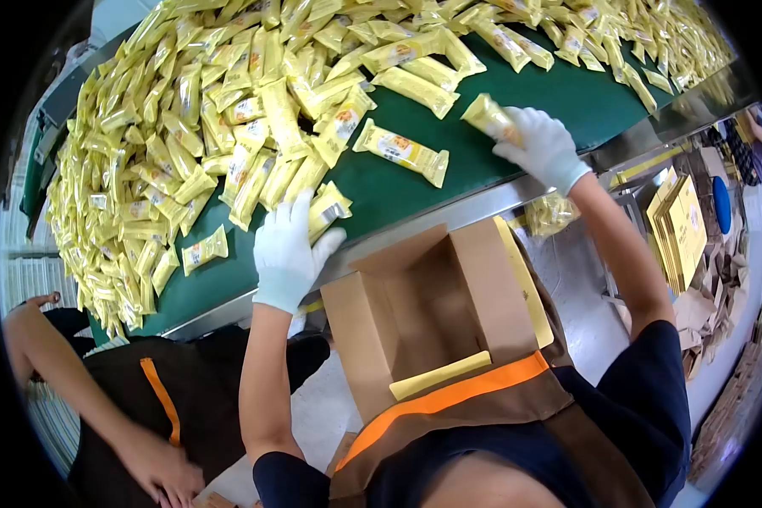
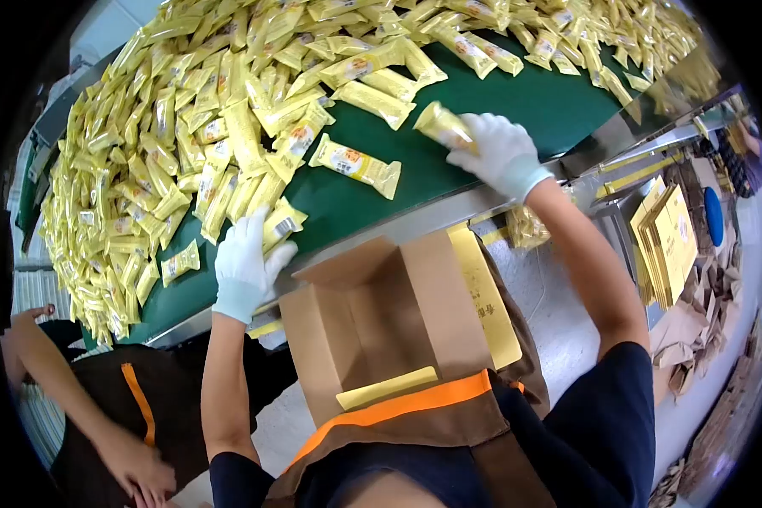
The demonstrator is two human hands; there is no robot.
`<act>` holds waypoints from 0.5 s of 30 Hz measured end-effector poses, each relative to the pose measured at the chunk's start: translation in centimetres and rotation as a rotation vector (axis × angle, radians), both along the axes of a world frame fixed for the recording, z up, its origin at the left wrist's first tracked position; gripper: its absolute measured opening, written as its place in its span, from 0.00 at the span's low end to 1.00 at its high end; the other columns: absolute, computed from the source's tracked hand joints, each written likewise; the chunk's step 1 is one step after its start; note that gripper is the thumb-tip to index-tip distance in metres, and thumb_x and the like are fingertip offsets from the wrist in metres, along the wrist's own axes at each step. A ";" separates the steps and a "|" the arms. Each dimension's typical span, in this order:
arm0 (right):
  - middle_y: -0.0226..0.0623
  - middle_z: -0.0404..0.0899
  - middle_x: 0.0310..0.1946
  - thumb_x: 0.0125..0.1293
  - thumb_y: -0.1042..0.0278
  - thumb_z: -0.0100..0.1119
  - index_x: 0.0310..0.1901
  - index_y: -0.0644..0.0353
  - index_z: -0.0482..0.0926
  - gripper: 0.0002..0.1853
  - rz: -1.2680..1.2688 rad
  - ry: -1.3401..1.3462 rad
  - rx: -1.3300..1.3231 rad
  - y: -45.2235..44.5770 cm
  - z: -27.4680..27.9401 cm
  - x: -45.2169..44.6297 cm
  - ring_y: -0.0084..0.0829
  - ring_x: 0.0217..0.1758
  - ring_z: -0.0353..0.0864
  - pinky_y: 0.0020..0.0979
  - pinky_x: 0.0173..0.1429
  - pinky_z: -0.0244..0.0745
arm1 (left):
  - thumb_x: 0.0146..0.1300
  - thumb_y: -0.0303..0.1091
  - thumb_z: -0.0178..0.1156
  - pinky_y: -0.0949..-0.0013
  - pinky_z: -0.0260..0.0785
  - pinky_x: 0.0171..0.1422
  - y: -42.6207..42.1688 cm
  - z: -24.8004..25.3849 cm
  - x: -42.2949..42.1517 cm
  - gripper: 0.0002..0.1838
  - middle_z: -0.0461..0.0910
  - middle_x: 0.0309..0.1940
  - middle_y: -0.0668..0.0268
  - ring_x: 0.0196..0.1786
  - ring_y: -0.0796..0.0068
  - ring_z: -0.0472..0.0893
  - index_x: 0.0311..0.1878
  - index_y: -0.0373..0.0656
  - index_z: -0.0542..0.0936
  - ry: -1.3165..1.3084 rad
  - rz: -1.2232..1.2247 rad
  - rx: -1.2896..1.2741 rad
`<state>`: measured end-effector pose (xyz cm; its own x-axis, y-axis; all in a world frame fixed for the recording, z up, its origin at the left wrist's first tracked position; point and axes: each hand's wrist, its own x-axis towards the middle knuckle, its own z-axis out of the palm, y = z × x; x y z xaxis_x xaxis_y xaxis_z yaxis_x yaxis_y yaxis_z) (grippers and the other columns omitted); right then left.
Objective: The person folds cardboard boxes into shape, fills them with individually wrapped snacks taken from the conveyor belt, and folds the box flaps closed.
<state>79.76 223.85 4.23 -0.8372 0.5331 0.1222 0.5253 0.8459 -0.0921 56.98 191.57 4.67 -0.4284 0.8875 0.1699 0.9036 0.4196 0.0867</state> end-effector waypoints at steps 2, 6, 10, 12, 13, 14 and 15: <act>0.36 0.79 0.45 0.61 0.46 0.66 0.58 0.63 0.73 0.32 -0.002 0.157 -0.799 1.0 0.0 -1.3 0.31 0.48 0.79 0.31 0.54 0.73 | 0.62 0.48 0.61 0.56 0.70 0.54 -0.1 -0.1 -0.3 0.32 0.76 0.49 0.55 0.51 0.51 0.75 0.67 0.43 0.70 -0.150 -0.007 0.013; 0.44 0.79 0.51 0.59 0.37 0.63 0.60 0.69 0.72 0.41 0.103 0.262 -1.208 -3.9 1.4 -6.9 0.31 0.53 0.79 0.29 0.60 0.72 | 0.64 0.42 0.60 0.57 0.69 0.57 -1.3 0.2 -1.5 0.30 0.74 0.51 0.54 0.54 0.52 0.73 0.67 0.41 0.70 -0.316 -0.017 -0.091; 0.54 0.72 0.60 0.52 0.31 0.63 0.64 0.61 0.69 0.47 0.159 -0.053 -0.587 -8.8 1.3 -10.1 0.50 0.63 0.73 0.38 0.68 0.67 | 0.62 0.41 0.62 0.58 0.70 0.57 -0.9 0.8 -0.4 0.30 0.75 0.52 0.54 0.54 0.51 0.75 0.67 0.44 0.72 -0.222 0.013 -0.127; 0.48 0.69 0.61 0.51 0.35 0.65 0.58 0.54 0.74 0.38 0.219 0.060 -0.367 -10.2 0.1 -8.6 0.49 0.63 0.72 0.41 0.64 0.69 | 0.61 0.41 0.63 0.57 0.71 0.56 -0.9 1.1 0.7 0.30 0.76 0.52 0.54 0.53 0.51 0.77 0.67 0.48 0.72 -0.200 0.070 -0.140; 0.46 0.70 0.60 0.50 0.38 0.68 0.57 0.54 0.74 0.37 0.267 -0.004 -0.332 -10.1 0.3 -8.1 0.48 0.61 0.73 0.42 0.62 0.69 | 0.57 0.42 0.66 0.56 0.72 0.55 -1.0 1.2 1.0 0.33 0.78 0.52 0.55 0.51 0.50 0.79 0.67 0.52 0.72 -0.217 0.112 -0.191; 0.45 0.71 0.58 0.49 0.41 0.70 0.55 0.54 0.74 0.35 0.322 -0.068 -0.295 -9.8 0.9 -7.5 0.46 0.59 0.74 0.43 0.59 0.69 | 0.55 0.43 0.68 0.56 0.72 0.55 -0.8 1.6 1.3 0.34 0.78 0.52 0.55 0.51 0.50 0.79 0.67 0.52 0.72 -0.218 0.117 -0.216; 0.43 0.72 0.54 0.48 0.43 0.71 0.53 0.54 0.74 0.34 0.357 0.020 -0.160 -9.3 1.2 -6.6 0.44 0.55 0.75 0.43 0.56 0.69 | 0.54 0.44 0.69 0.57 0.72 0.55 -0.7 2.1 1.7 0.36 0.78 0.52 0.55 0.50 0.50 0.79 0.67 0.52 0.72 -0.219 0.127 -0.241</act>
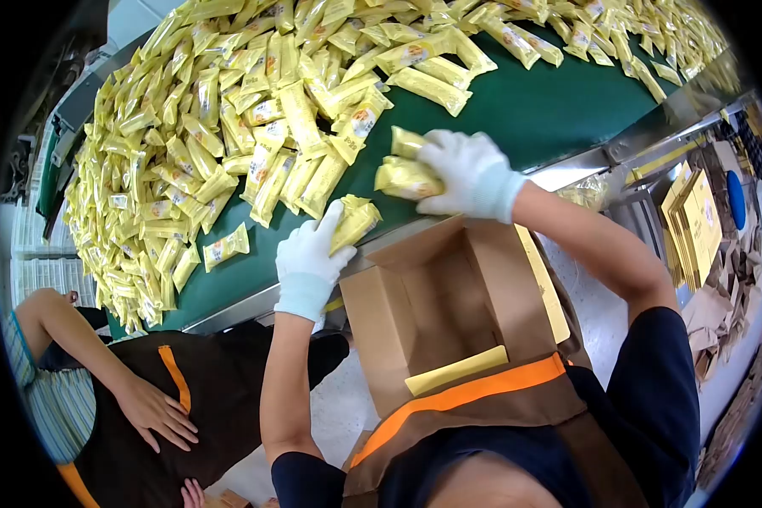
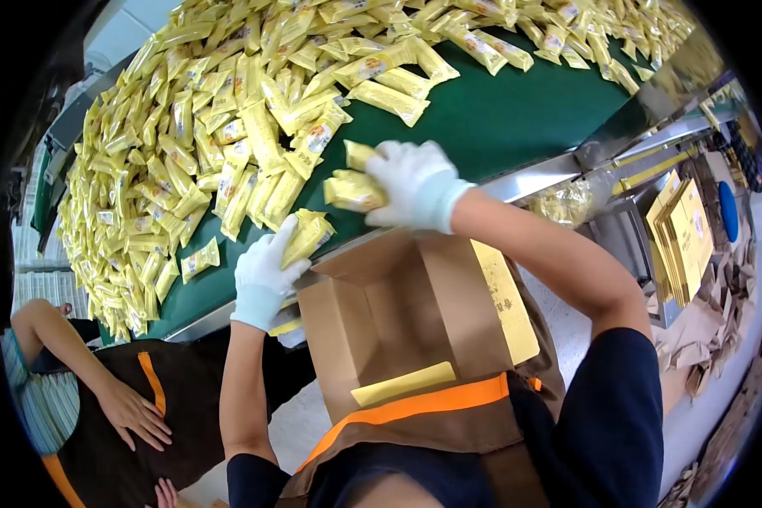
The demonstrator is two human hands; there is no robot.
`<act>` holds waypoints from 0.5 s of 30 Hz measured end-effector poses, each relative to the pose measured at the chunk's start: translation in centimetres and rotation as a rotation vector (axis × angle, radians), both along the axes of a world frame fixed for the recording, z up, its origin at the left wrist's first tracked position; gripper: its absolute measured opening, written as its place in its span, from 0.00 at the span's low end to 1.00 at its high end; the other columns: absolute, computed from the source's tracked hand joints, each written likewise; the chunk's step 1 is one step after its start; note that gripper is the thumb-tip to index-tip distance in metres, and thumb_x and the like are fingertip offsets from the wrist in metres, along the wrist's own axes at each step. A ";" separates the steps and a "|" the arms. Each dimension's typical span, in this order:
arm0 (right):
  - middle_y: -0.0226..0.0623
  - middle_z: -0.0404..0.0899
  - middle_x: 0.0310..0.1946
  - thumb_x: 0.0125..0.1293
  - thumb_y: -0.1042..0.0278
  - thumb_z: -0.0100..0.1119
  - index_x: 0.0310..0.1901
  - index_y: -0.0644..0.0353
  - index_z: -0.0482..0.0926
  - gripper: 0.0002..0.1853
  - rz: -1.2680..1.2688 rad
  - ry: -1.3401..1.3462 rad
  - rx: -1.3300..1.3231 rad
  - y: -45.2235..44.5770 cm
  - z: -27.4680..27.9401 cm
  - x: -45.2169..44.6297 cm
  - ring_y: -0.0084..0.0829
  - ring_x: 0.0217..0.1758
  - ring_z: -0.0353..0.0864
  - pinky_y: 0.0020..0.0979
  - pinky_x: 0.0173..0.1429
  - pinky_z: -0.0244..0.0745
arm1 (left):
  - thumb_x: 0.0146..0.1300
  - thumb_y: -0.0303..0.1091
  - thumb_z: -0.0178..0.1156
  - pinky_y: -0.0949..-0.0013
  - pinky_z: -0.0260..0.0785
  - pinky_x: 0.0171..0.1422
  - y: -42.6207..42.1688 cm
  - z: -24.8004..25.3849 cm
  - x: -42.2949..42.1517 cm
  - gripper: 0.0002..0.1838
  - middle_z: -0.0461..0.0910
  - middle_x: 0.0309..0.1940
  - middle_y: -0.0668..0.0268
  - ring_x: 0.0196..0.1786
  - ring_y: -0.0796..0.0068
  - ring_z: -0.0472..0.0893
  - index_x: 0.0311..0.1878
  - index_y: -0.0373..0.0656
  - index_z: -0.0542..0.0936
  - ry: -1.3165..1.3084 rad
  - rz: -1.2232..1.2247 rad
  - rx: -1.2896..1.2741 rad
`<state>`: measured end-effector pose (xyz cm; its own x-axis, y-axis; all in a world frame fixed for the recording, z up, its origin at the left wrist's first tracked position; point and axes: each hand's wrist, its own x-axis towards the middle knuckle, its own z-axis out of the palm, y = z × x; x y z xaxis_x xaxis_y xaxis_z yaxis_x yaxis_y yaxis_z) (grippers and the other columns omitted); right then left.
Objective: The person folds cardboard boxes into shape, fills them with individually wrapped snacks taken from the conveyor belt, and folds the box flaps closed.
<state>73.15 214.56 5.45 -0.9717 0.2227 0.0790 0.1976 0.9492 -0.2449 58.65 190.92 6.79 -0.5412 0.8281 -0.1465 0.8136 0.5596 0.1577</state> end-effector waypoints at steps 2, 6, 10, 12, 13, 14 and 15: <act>0.39 0.73 0.51 0.44 0.49 0.73 0.48 0.53 0.73 0.31 0.078 0.294 0.224 2.3 0.4 1.8 0.39 0.49 0.77 0.41 0.52 0.68 | 0.47 0.48 0.72 0.54 0.68 0.56 -1.0 -1.5 -0.6 0.41 0.78 0.45 0.58 0.48 0.55 0.78 0.67 0.51 0.71 -0.028 -0.003 0.142; 0.40 0.75 0.52 0.45 0.48 0.73 0.56 0.56 0.72 0.37 0.039 0.006 0.143 6.9 -0.7 3.9 0.38 0.55 0.77 0.38 0.57 0.69 | 0.48 0.45 0.72 0.58 0.68 0.60 2.0 0.1 -2.6 0.39 0.78 0.50 0.51 0.54 0.53 0.76 0.62 0.34 0.74 -0.011 -0.051 0.325; 0.46 0.78 0.50 0.44 0.40 0.72 0.60 0.59 0.71 0.44 -0.132 -0.289 0.001 7.9 1.3 2.4 0.44 0.55 0.78 0.39 0.61 0.69 | 0.47 0.52 0.71 0.56 0.67 0.61 5.8 -2.2 -4.7 0.38 0.77 0.47 0.54 0.55 0.52 0.74 0.60 0.41 0.77 -0.032 -0.111 0.200; 0.48 0.80 0.49 0.42 0.34 0.71 0.59 0.61 0.72 0.47 -0.174 -0.347 -0.119 8.5 1.6 1.5 0.46 0.53 0.79 0.38 0.60 0.71 | 0.46 0.54 0.71 0.56 0.67 0.61 5.2 -2.5 -4.9 0.38 0.76 0.45 0.56 0.55 0.52 0.72 0.60 0.43 0.78 0.063 -0.184 0.188; 0.49 0.81 0.49 0.42 0.32 0.69 0.59 0.62 0.73 0.48 -0.199 -0.362 -0.252 8.5 2.6 0.9 0.45 0.53 0.81 0.36 0.59 0.73 | 0.45 0.54 0.71 0.57 0.67 0.61 4.5 -2.1 -4.7 0.38 0.76 0.45 0.57 0.55 0.53 0.72 0.60 0.44 0.78 0.034 -0.203 0.164; 0.50 0.82 0.48 0.41 0.29 0.68 0.58 0.63 0.74 0.49 -0.219 -0.377 -0.382 8.6 3.3 0.0 0.45 0.52 0.82 0.35 0.58 0.74 | 0.45 0.53 0.71 0.57 0.67 0.61 3.8 -1.4 -4.5 0.38 0.76 0.44 0.57 0.54 0.53 0.72 0.60 0.44 0.78 0.006 -0.218 0.140; 0.52 0.81 0.50 0.39 0.26 0.67 0.56 0.65 0.76 0.51 -0.233 -0.308 -0.457 9.2 3.4 -1.4 0.43 0.51 0.83 0.33 0.56 0.75 | 0.44 0.53 0.71 0.57 0.67 0.61 3.0 -0.8 -4.2 0.38 0.75 0.44 0.58 0.54 0.54 0.71 0.60 0.45 0.78 -0.023 -0.228 0.116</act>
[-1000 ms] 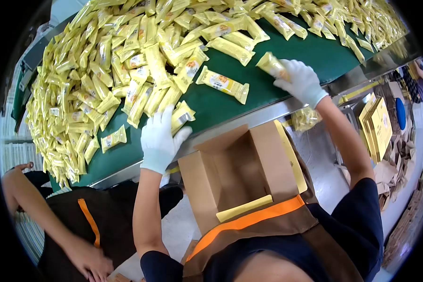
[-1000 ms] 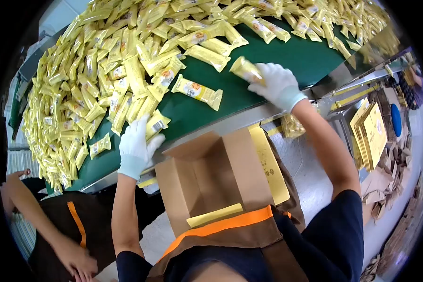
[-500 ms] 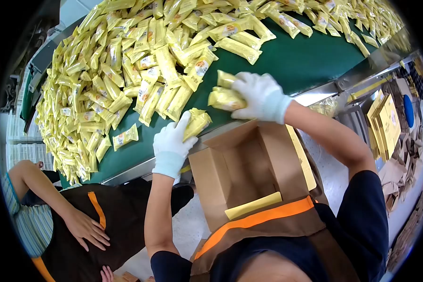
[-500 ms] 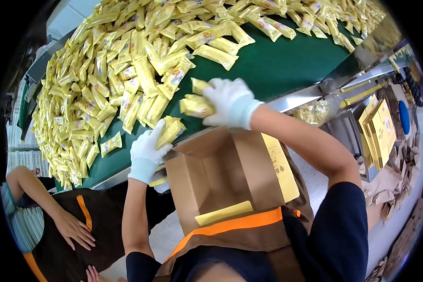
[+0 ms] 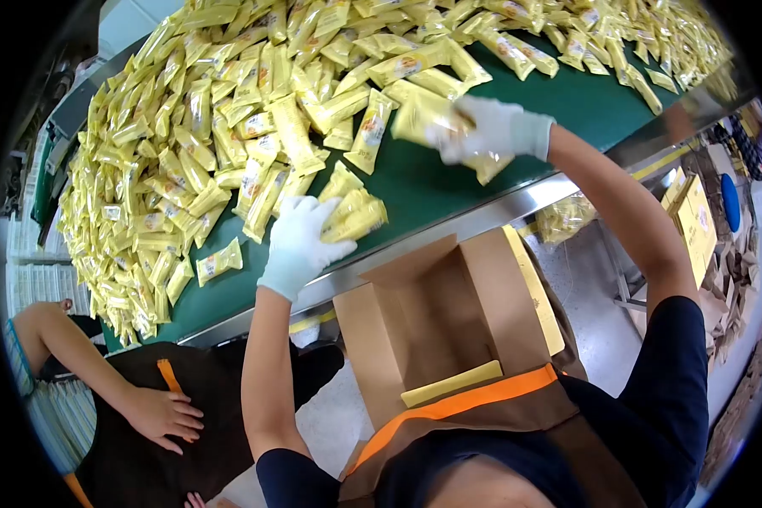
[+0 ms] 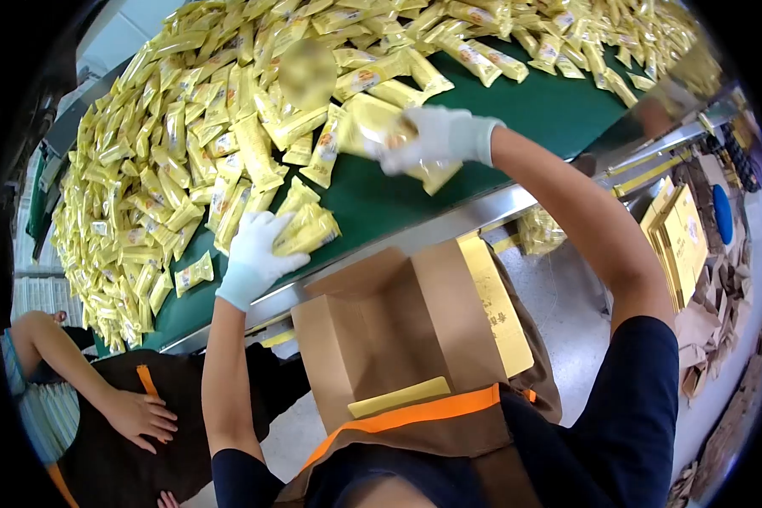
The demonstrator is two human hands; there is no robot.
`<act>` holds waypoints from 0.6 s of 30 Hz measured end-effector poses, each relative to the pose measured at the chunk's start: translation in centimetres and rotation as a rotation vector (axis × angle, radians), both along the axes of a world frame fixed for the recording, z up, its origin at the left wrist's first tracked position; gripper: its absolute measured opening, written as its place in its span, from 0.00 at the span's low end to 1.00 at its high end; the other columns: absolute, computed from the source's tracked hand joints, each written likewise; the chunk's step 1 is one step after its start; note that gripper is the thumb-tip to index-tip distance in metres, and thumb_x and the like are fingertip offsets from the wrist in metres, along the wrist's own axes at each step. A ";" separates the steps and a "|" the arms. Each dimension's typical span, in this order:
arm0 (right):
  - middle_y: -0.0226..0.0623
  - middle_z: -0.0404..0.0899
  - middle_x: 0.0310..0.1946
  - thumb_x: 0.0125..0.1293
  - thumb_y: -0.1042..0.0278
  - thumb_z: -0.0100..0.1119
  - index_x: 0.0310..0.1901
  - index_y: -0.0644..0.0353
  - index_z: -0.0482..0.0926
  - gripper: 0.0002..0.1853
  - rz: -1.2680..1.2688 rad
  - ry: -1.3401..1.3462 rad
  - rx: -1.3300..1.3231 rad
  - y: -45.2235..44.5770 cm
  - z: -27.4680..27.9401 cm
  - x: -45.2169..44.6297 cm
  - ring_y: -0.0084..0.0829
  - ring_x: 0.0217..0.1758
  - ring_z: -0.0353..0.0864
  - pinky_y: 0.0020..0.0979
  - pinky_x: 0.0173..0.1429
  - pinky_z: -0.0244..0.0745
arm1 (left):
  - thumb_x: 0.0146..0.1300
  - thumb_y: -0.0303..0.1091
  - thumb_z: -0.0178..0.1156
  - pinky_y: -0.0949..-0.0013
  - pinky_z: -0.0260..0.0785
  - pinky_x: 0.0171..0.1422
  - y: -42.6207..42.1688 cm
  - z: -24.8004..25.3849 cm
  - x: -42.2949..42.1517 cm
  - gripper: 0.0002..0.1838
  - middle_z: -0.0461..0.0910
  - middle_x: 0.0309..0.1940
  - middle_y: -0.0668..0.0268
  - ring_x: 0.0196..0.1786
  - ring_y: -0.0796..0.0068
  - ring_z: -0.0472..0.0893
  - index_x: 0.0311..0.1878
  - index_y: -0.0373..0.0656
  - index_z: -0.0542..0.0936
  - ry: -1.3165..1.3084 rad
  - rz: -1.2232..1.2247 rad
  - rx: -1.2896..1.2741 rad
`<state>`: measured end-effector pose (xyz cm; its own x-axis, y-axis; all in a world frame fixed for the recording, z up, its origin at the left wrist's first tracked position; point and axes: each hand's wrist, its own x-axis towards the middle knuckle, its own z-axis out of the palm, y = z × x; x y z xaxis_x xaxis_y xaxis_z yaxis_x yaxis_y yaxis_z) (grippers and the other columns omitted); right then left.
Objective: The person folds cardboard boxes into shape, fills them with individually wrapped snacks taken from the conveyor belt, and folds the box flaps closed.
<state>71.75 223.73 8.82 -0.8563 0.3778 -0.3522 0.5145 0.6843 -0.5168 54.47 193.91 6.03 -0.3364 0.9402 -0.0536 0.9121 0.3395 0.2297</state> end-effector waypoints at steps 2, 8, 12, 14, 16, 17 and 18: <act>0.54 0.80 0.51 0.39 0.26 0.67 0.58 0.73 0.73 0.56 -0.064 0.292 -0.061 3.1 -2.4 -3.6 0.42 0.51 0.82 0.33 0.56 0.75 | 0.44 0.47 0.73 0.58 0.67 0.61 -1.5 0.4 0.5 0.36 0.75 0.44 0.60 0.54 0.54 0.71 0.59 0.44 0.79 -0.022 0.009 0.016; 0.56 0.66 0.68 0.37 0.23 0.65 0.70 0.71 0.61 0.66 -0.044 0.027 0.020 0.3 -3.8 -8.7 0.47 0.69 0.69 0.36 0.71 0.63 | 0.45 0.42 0.74 0.57 0.67 0.65 -2.3 -0.9 2.3 0.37 0.72 0.60 0.58 0.64 0.51 0.68 0.62 0.45 0.76 0.045 0.185 0.255; 0.58 0.68 0.66 0.38 0.23 0.63 0.68 0.72 0.64 0.64 -0.013 0.113 -0.022 0.1 -4.0 -7.5 0.48 0.67 0.71 0.37 0.69 0.65 | 0.47 0.47 0.73 0.58 0.63 0.69 -1.8 -1.0 1.3 0.47 0.68 0.67 0.50 0.67 0.50 0.68 0.69 0.37 0.68 -0.146 0.317 0.061; 0.55 0.75 0.58 0.42 0.30 0.67 0.59 0.67 0.72 0.51 -0.018 0.020 0.074 -1.3 -2.3 -5.8 0.48 0.62 0.75 0.37 0.65 0.68 | 0.47 0.52 0.72 0.59 0.63 0.70 -1.8 -0.6 1.3 0.50 0.68 0.67 0.52 0.66 0.52 0.68 0.71 0.38 0.65 -0.126 0.341 0.030; 0.53 0.77 0.52 0.42 0.31 0.67 0.55 0.64 0.75 0.46 0.024 -0.015 0.230 -2.3 -1.6 -3.5 0.49 0.58 0.77 0.36 0.60 0.72 | 0.46 0.54 0.71 0.58 0.62 0.70 -2.1 -2.2 1.2 0.49 0.68 0.66 0.56 0.65 0.50 0.68 0.72 0.45 0.65 -0.118 0.371 0.099; 0.49 0.76 0.52 0.43 0.33 0.68 0.54 0.62 0.75 0.43 0.109 0.054 0.364 -2.0 -2.3 -1.9 0.49 0.58 0.76 0.38 0.61 0.70 | 0.45 0.53 0.72 0.57 0.64 0.69 -2.3 -2.5 1.2 0.49 0.69 0.64 0.55 0.64 0.51 0.68 0.71 0.44 0.66 -0.107 0.340 0.131; 0.45 0.74 0.53 0.41 0.38 0.70 0.54 0.60 0.74 0.42 0.214 0.058 0.515 -1.8 -2.0 -0.2 0.46 0.59 0.74 0.40 0.63 0.67 | 0.45 0.53 0.73 0.57 0.65 0.68 -2.3 -2.5 1.3 0.49 0.69 0.64 0.55 0.64 0.51 0.68 0.70 0.44 0.67 -0.065 0.309 0.137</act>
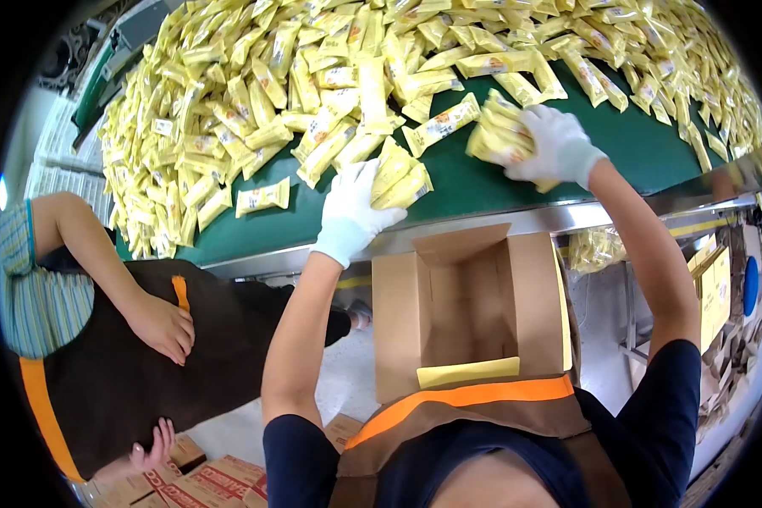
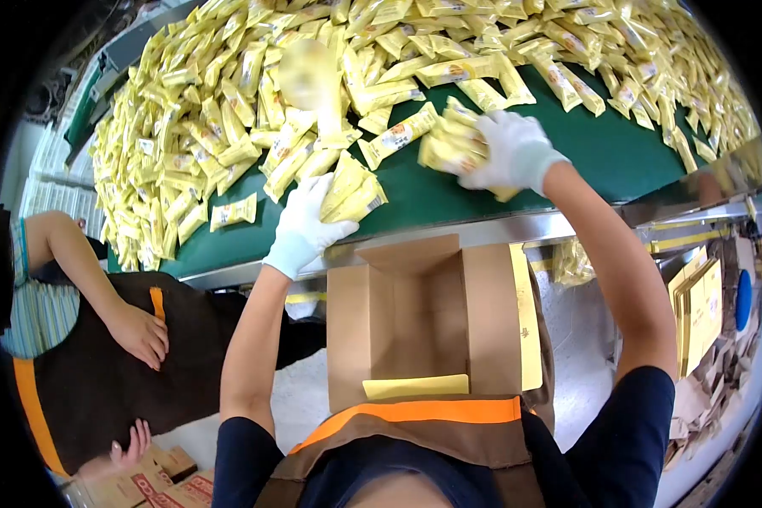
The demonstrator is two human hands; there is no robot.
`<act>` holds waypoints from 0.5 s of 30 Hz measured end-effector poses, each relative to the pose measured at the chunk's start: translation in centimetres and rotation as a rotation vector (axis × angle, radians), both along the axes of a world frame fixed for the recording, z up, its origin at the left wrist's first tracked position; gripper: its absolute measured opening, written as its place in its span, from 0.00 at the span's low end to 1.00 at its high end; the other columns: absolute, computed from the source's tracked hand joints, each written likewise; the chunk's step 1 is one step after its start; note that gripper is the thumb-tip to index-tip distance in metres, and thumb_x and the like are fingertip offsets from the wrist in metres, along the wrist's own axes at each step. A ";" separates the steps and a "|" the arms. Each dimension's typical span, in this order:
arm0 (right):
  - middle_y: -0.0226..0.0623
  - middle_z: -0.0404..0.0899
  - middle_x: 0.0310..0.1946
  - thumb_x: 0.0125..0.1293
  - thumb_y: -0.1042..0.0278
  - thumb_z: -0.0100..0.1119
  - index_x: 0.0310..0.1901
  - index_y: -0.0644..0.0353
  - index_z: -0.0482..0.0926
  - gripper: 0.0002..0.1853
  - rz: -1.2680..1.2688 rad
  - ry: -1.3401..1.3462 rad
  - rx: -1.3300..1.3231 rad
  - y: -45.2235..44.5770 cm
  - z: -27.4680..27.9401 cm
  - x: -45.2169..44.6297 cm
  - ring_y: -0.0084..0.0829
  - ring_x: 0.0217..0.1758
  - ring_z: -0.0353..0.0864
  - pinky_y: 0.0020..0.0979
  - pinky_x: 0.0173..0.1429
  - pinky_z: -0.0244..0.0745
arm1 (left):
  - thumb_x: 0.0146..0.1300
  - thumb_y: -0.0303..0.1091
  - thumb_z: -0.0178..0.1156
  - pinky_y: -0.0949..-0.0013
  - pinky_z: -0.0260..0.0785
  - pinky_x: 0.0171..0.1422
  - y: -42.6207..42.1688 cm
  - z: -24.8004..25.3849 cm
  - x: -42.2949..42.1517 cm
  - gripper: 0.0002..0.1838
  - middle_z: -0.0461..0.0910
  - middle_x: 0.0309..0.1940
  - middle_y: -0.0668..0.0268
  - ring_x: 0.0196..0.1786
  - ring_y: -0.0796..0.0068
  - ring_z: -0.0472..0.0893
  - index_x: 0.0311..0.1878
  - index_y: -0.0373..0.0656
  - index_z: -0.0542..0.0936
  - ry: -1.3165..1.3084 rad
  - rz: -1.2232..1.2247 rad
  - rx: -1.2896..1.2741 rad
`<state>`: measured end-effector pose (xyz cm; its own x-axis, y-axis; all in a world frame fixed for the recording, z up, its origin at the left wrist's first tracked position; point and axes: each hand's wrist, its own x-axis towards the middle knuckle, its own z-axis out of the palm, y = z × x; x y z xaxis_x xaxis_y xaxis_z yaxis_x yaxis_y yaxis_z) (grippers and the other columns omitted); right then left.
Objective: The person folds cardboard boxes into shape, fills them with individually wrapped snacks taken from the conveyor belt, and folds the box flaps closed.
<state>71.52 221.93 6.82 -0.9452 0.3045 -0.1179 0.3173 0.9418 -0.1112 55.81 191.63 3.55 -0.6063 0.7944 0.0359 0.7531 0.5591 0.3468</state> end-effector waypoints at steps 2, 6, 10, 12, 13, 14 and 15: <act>0.43 0.71 0.56 0.39 0.42 0.72 0.54 0.57 0.74 0.41 0.061 0.015 0.073 0.2 0.2 2.8 0.44 0.61 0.71 0.41 0.64 0.64 | 0.44 0.52 0.73 0.57 0.66 0.66 -0.3 0.2 0.9 0.48 0.69 0.62 0.54 0.64 0.52 0.68 0.69 0.43 0.68 0.066 -0.041 -0.011; 0.42 0.70 0.59 0.39 0.42 0.72 0.57 0.54 0.72 0.42 0.113 0.064 0.083 1.0 -0.5 4.2 0.44 0.63 0.70 0.41 0.65 0.65 | 0.46 0.49 0.73 0.57 0.71 0.61 0.2 0.9 2.4 0.49 0.73 0.57 0.52 0.56 0.50 0.76 0.72 0.50 0.64 0.120 0.000 -0.109; 0.43 0.67 0.64 0.40 0.42 0.72 0.61 0.55 0.70 0.45 0.115 0.072 0.036 1.3 -1.7 4.1 0.46 0.66 0.68 0.41 0.67 0.65 | 0.44 0.51 0.72 0.56 0.73 0.56 1.2 2.9 2.4 0.53 0.75 0.53 0.52 0.51 0.51 0.78 0.75 0.55 0.59 0.052 -0.043 -0.305; 0.44 0.65 0.66 0.40 0.43 0.72 0.63 0.56 0.68 0.47 0.096 0.033 -0.004 1.5 -1.2 4.0 0.48 0.67 0.68 0.41 0.68 0.64 | 0.41 0.51 0.71 0.57 0.72 0.58 1.6 3.7 -0.2 0.55 0.76 0.49 0.52 0.49 0.52 0.78 0.75 0.53 0.58 0.110 -0.082 -0.315; 0.45 0.64 0.67 0.40 0.44 0.73 0.63 0.56 0.68 0.47 0.085 0.018 -0.045 1.2 -0.6 3.8 0.49 0.66 0.67 0.42 0.69 0.64 | 0.39 0.51 0.71 0.60 0.69 0.61 1.4 3.4 -2.1 0.57 0.77 0.51 0.50 0.54 0.50 0.77 0.75 0.47 0.58 0.234 -0.154 -0.191; 0.46 0.62 0.69 0.40 0.45 0.74 0.63 0.56 0.67 0.47 0.072 0.004 -0.090 1.0 -0.3 3.8 0.50 0.66 0.67 0.43 0.69 0.63 | 0.41 0.49 0.72 0.64 0.64 0.68 1.7 3.6 -4.2 0.57 0.76 0.58 0.48 0.62 0.52 0.75 0.75 0.40 0.57 0.025 -0.170 -0.019; 0.46 0.63 0.68 0.40 0.44 0.74 0.64 0.56 0.66 0.48 0.064 0.043 -0.063 1.1 -0.9 3.9 0.51 0.66 0.68 0.43 0.69 0.64 | 0.41 0.50 0.72 0.62 0.63 0.69 2.1 3.0 -6.0 0.57 0.74 0.59 0.46 0.63 0.51 0.74 0.75 0.40 0.57 -0.260 -0.158 0.063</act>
